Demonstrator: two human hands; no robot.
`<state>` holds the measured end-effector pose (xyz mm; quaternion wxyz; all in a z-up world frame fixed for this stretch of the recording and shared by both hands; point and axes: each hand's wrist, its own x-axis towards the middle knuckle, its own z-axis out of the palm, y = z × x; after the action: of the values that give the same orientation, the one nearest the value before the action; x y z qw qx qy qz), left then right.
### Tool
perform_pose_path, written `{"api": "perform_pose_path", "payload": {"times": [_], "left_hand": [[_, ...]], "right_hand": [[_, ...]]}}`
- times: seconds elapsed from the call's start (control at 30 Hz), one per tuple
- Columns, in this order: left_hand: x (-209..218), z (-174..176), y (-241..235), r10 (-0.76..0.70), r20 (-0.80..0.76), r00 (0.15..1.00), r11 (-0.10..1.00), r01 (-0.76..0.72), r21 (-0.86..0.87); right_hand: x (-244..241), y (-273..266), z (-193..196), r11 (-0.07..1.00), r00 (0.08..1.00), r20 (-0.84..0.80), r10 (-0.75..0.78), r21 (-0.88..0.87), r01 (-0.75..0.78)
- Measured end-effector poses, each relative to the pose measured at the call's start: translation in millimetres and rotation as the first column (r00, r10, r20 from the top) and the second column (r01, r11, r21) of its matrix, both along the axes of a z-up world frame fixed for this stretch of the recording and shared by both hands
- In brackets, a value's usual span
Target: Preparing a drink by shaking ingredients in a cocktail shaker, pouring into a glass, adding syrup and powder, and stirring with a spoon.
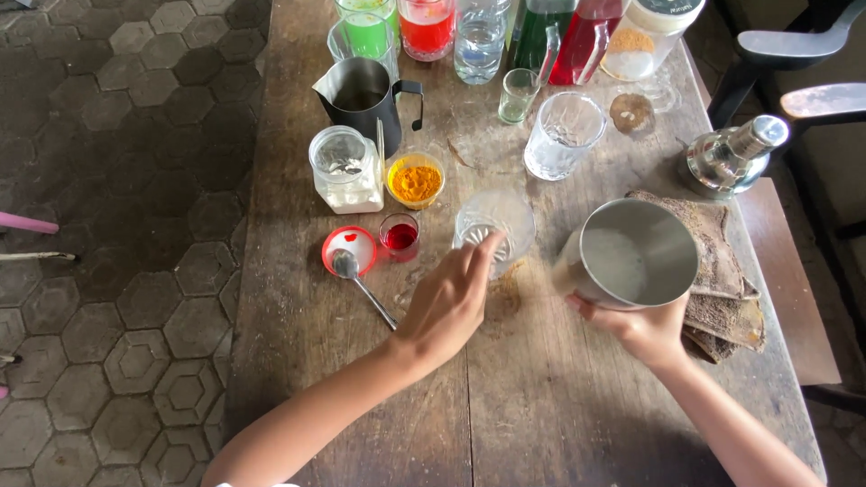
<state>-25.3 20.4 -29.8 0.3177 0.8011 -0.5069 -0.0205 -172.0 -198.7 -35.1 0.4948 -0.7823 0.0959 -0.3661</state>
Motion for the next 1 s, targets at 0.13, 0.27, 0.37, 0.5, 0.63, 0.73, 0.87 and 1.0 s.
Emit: {"api": "perform_pose_path", "payload": {"times": [0.13,0.27,0.37,0.5,0.63,0.73,0.87,1.0], "left_hand": [[-15.8,-3.1,11.1,-0.055,-0.019,0.998,0.996,0.053,-0.076],[-21.5,-17.7,12.9,-0.149,0.023,0.989,0.966,0.151,-0.210],[-18.1,-29.0,14.9,-0.181,0.041,0.983,0.918,0.184,-0.350],[-9.7,-49.7,4.7,-0.058,0.109,0.992,0.821,0.109,-0.560],[-3.7,-25.4,1.0,0.004,-0.037,0.999,0.832,-0.024,-0.554],[-2.7,-22.8,1.2,-0.075,-0.223,0.972,0.867,-0.047,-0.496],[-4.5,-42.1,-1.9,-0.139,-0.316,0.938,0.889,-0.022,-0.457],[-5.5,-47.6,-2.2,-0.145,-0.359,0.922,0.896,-0.032,-0.443]], "right_hand": [[4.2,6.3,17.4,0.999,0.999,0.042,-0.024,-0.025,0.025],[7.2,2.3,16.2,0.996,0.995,0.089,-0.049,-0.073,0.056],[10.1,-7.4,11.3,0.988,0.990,0.138,-0.021,-0.147,0.041],[15.0,-21.0,-5.6,0.958,0.993,0.113,-0.016,-0.283,0.047],[18.9,-22.9,-3.5,0.925,0.994,0.093,-0.049,-0.372,0.081],[21.6,-24.9,-6.5,0.906,0.995,0.082,-0.062,-0.413,0.090],[31.7,-20.8,2.8,0.881,0.992,0.114,-0.046,-0.464,0.094],[40.1,-20.1,11.5,0.845,0.986,0.168,0.009,-0.529,0.082]]}}
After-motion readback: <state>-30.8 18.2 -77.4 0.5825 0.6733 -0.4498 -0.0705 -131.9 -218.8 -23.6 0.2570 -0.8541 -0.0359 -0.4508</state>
